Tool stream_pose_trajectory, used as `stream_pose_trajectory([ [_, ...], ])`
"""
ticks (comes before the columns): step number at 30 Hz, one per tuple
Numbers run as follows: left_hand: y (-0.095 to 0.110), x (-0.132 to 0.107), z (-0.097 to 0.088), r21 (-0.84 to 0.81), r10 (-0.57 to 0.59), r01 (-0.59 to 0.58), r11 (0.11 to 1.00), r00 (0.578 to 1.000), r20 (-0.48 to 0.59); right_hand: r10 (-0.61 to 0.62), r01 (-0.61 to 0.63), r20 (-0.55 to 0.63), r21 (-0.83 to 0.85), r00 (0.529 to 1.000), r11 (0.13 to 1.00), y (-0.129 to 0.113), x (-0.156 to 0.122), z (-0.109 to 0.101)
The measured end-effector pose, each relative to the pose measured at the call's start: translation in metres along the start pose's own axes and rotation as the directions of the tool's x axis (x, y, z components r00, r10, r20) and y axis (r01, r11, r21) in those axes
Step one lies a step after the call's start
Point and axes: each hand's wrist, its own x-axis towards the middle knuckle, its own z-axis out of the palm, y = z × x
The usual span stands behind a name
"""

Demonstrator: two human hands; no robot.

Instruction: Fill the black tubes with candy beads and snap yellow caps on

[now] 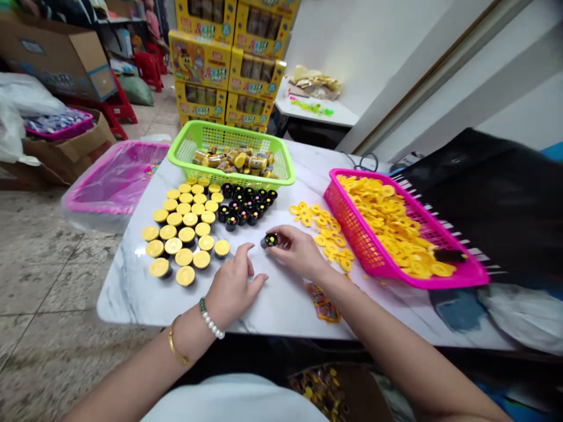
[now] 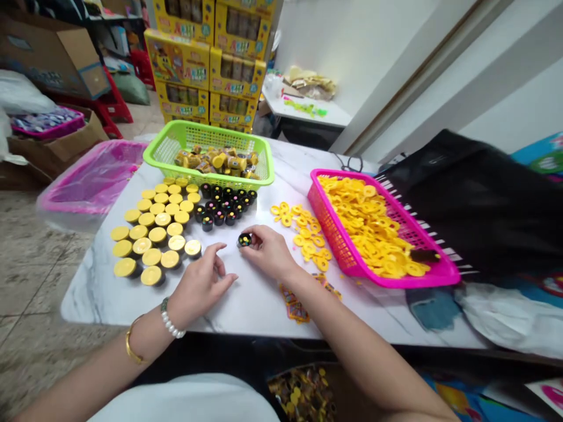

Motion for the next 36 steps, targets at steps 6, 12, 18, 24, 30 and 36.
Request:
stream_pose_trajectory([
  [6, 0.004, 0.003, -0.003, 0.041, -0.022, 0.020, 0.999, 0.999, 0.039, -0.091, 0.069, 0.214, 0.109, 0.973, 0.992, -0.005, -0.016, -0.011],
  [12, 0.007, 0.004, -0.007, 0.059, -0.044, 0.042, 0.997, 0.998, 0.049, 0.023, -0.131, -0.199, -0.550, 0.980, 0.825, 0.058, 0.045, -0.052],
  [18, 0.006, 0.003, -0.005, 0.045, -0.039, 0.036, 0.998, 0.997, 0.071, -0.115, 0.069, -0.043, -0.572, 0.992, 0.817, 0.065, 0.026, -0.044],
  [24, 0.007, 0.003, -0.006, 0.062, -0.053, 0.047, 0.997, 0.995, 0.086, -0.298, 0.318, 0.112, -0.351, 0.948, 0.881, 0.037, -0.003, -0.032],
  [30, 0.005, 0.004, -0.005, 0.057, -0.047, 0.042, 0.998, 0.995, 0.083, -0.220, 0.223, 0.047, -0.341, 0.974, 0.913, 0.030, -0.014, -0.036],
  [36, 0.005, 0.002, -0.005, 0.069, -0.035, 0.029, 0.997, 0.996, 0.080, -0.266, 0.163, -0.090, -0.591, 0.960, 0.790, 0.012, -0.049, -0.009],
])
